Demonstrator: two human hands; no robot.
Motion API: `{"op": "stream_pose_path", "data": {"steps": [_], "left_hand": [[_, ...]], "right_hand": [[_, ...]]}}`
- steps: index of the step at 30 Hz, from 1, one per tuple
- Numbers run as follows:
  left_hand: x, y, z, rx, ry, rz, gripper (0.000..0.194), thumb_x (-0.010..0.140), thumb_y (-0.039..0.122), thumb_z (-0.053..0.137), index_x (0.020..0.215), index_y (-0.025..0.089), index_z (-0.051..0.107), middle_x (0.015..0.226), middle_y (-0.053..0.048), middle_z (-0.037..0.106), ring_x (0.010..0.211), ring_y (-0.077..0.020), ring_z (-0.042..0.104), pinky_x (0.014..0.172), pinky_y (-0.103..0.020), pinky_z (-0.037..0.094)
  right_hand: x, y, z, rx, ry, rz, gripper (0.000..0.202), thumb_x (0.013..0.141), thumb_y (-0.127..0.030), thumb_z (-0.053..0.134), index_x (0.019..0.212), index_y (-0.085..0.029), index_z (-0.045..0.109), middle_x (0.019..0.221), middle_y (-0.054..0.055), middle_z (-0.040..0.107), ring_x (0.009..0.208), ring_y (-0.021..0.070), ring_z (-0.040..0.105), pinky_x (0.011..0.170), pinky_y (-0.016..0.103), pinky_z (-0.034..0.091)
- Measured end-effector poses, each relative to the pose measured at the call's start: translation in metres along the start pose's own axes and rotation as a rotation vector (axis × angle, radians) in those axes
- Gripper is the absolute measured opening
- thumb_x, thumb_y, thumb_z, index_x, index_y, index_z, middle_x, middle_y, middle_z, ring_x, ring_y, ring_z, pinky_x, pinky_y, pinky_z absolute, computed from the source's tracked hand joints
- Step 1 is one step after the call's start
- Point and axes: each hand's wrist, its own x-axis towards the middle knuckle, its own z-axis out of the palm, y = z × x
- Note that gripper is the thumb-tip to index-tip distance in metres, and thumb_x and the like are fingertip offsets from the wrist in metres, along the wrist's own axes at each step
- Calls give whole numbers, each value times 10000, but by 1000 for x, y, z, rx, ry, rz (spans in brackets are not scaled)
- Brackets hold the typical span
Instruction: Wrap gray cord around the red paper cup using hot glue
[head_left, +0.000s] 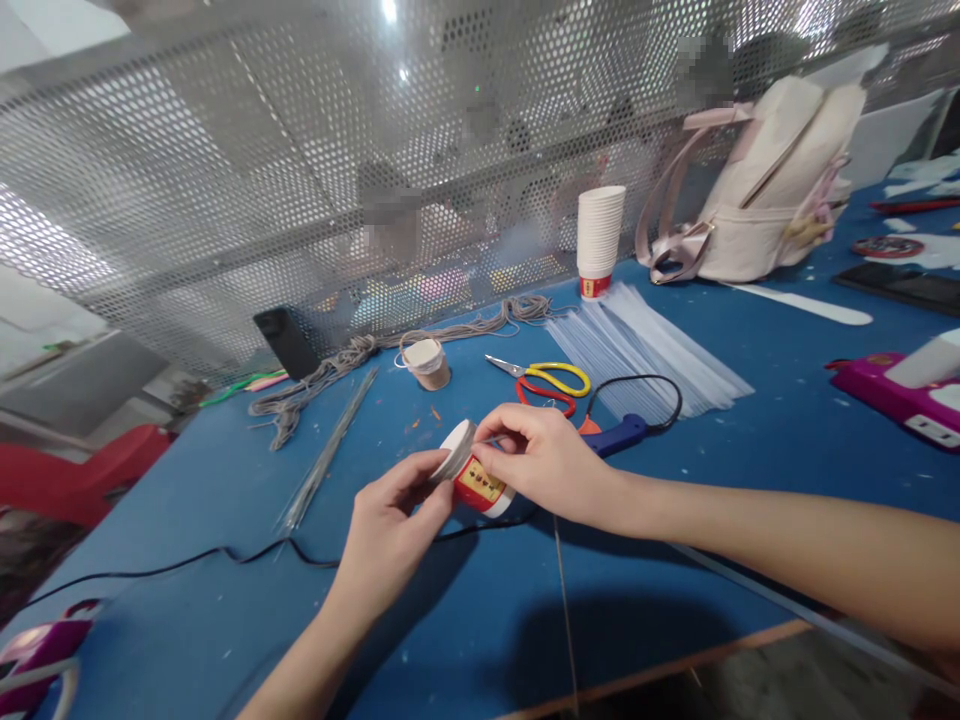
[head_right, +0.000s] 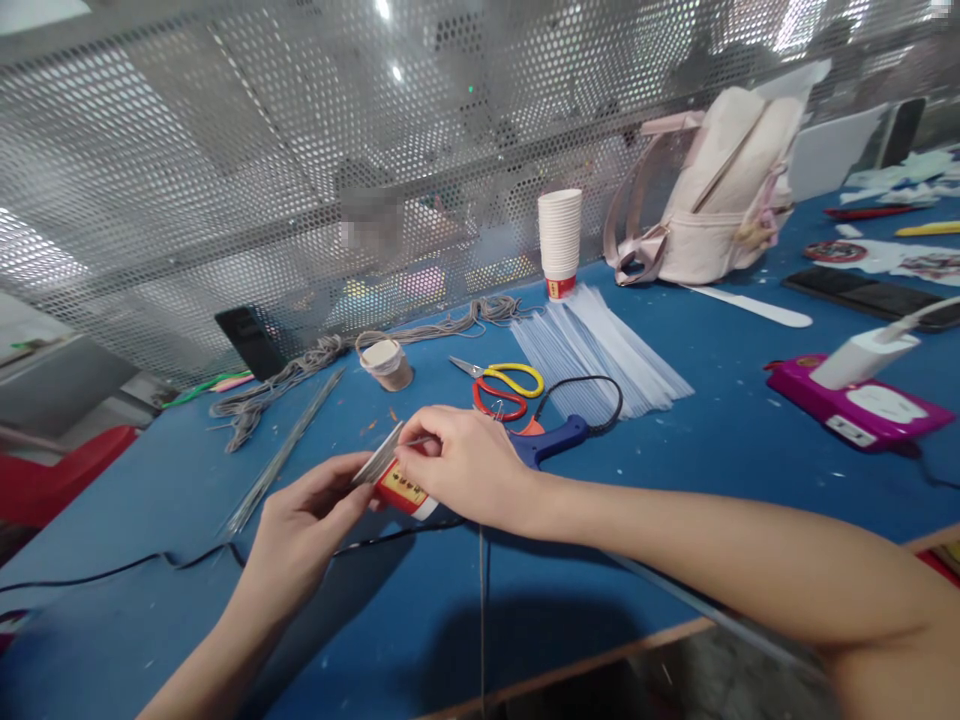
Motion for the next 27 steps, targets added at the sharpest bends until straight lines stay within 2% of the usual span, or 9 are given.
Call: {"op": "stream_pose_path", "data": {"steps": [13,27], "left_hand": [[-1,-5,-2,16,-15,26,198,733,268,617,856,153,721,748,-34,723,627,-155,630,630,-249,525],[0,-3,-3,-23,-10,16,191,725,273,606,827,159,721,733,-27,710,597,-145,615,581,-232,519]], "right_hand": [[0,1,0,-24,21,5,72,778,-176,588,753,-180,655,655,-30,557,599,95,459,539,210,331],[1,-1,-1,25,-6,70,62,764,-197,593,732,-181,643,623,-35,543,575,93,447,516,208,321]]}}
